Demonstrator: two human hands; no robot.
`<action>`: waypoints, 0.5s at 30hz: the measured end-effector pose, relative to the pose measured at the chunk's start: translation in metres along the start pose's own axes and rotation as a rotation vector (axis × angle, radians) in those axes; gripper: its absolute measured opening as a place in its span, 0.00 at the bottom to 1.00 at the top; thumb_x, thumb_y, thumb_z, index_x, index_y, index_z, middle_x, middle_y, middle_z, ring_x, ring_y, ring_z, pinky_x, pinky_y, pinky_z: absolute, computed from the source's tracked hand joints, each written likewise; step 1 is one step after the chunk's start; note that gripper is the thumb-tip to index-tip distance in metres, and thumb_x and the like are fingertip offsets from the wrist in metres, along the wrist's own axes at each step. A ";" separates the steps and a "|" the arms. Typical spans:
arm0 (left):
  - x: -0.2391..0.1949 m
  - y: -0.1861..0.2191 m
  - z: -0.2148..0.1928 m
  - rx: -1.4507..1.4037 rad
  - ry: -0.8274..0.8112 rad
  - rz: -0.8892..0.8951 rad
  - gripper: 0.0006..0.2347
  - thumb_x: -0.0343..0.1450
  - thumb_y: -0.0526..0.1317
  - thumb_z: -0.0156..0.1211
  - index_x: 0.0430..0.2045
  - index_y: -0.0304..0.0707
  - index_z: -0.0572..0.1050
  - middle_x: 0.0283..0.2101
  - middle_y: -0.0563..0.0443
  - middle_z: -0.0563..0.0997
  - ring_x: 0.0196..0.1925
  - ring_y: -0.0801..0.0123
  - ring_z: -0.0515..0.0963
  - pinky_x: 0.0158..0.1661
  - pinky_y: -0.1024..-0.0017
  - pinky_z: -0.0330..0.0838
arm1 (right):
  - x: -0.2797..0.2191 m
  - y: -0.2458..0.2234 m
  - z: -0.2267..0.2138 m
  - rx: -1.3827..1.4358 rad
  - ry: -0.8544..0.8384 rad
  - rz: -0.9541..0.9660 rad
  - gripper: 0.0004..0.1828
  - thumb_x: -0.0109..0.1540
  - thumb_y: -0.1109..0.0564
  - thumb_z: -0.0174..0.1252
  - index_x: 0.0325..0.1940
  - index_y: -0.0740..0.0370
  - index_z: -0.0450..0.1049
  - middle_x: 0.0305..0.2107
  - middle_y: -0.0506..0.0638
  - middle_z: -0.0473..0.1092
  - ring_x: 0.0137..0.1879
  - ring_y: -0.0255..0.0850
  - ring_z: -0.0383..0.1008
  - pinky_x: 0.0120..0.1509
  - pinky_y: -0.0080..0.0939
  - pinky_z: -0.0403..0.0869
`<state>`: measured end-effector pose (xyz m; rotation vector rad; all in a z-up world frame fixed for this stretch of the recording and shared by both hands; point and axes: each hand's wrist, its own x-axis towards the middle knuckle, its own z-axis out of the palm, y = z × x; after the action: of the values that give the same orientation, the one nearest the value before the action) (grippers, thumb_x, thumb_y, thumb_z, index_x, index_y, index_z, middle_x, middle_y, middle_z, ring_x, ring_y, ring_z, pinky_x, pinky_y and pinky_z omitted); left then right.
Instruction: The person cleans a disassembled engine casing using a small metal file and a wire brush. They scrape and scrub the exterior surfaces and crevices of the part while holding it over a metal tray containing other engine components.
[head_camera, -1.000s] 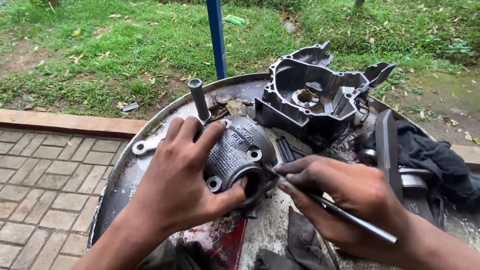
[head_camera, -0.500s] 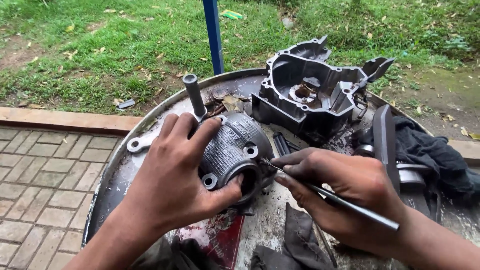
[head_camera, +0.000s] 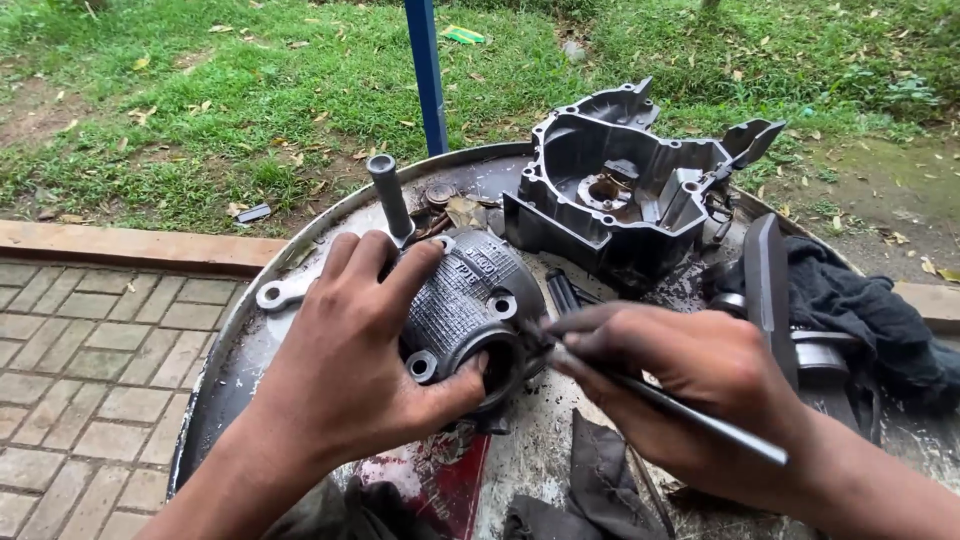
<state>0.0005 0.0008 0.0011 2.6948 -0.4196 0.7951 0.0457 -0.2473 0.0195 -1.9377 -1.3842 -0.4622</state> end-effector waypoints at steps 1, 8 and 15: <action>0.000 0.000 0.000 -0.002 -0.003 0.000 0.33 0.57 0.56 0.69 0.51 0.34 0.71 0.37 0.39 0.70 0.44 0.48 0.68 0.42 0.51 0.70 | -0.001 0.000 0.002 0.000 0.000 0.003 0.05 0.61 0.59 0.61 0.32 0.62 0.74 0.41 0.51 0.82 0.26 0.32 0.80 0.30 0.30 0.77; 0.000 -0.002 -0.002 -0.005 -0.024 -0.004 0.34 0.56 0.57 0.70 0.51 0.34 0.70 0.38 0.41 0.70 0.45 0.51 0.68 0.42 0.53 0.71 | -0.002 0.008 -0.001 0.101 -0.122 0.110 0.05 0.62 0.56 0.61 0.32 0.57 0.75 0.27 0.44 0.77 0.25 0.33 0.76 0.31 0.32 0.74; 0.001 0.001 -0.002 -0.020 -0.033 -0.008 0.33 0.56 0.56 0.69 0.51 0.35 0.70 0.37 0.42 0.70 0.44 0.52 0.68 0.43 0.54 0.70 | -0.005 0.004 -0.004 0.142 -0.195 0.141 0.05 0.64 0.56 0.60 0.35 0.58 0.74 0.20 0.44 0.73 0.21 0.37 0.71 0.27 0.37 0.69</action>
<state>-0.0004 0.0006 0.0032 2.6921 -0.4225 0.7417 0.0476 -0.2544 0.0175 -1.9874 -1.3485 -0.1068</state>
